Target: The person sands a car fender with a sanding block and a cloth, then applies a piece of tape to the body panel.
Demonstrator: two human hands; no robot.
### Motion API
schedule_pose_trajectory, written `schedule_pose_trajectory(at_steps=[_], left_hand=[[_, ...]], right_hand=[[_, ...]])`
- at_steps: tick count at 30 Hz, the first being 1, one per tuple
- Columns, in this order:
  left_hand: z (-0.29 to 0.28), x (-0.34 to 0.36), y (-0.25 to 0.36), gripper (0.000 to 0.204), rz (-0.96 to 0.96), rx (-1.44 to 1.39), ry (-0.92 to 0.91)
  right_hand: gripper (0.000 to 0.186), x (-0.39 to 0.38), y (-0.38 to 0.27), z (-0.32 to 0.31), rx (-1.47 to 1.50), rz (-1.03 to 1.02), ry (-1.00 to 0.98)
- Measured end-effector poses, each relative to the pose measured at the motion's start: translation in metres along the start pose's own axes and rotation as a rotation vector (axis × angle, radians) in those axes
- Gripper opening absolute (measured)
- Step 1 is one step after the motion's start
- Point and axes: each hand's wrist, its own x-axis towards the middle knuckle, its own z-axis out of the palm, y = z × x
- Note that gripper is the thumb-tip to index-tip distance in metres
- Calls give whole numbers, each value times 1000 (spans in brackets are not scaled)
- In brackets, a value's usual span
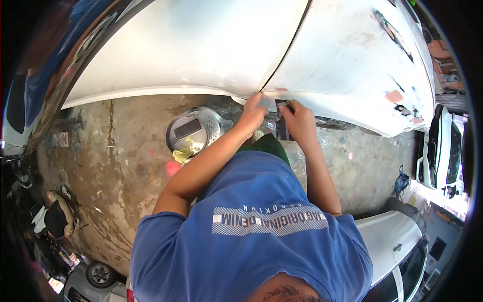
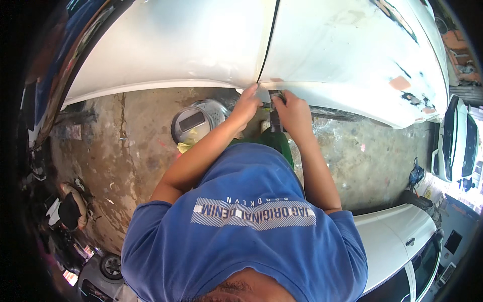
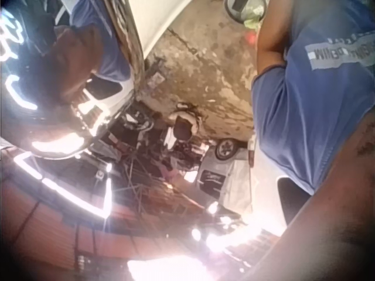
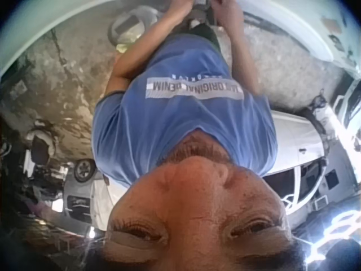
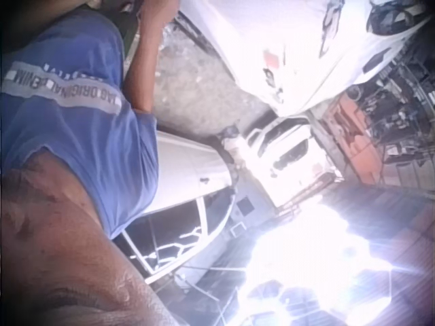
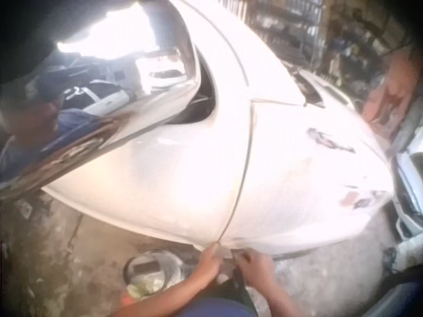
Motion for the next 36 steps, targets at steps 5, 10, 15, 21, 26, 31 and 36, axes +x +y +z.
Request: schedule_pose_trajectory(at_steps=[5, 10, 15, 21, 26, 31, 36], left_hand=[[12, 25, -15, 70, -87, -168, -103], [26, 12, 6, 87, -109, -242, -141], [25, 5, 13, 93, -11, -298, -137], [34, -39, 15, 84, 161, -170, -217], [13, -16, -5, 90, -133, -234, -149], [14, -6, -14, 91, -91, -198, -150], [33, -7, -6, 90, -65, -128, -155]], right_hand=[[24, -31, -8, -40, 465, 204, 25], [24, -56, 17, -38, 487, 233, 20], [30, -67, 24, -27, 624, 250, 58], [25, -55, 33, -20, 868, 173, 29], [27, -42, 19, -41, 912, 153, -1], [26, -32, 21, -40, 918, 157, -111], [21, -19, 32, -42, 865, 89, -130]])
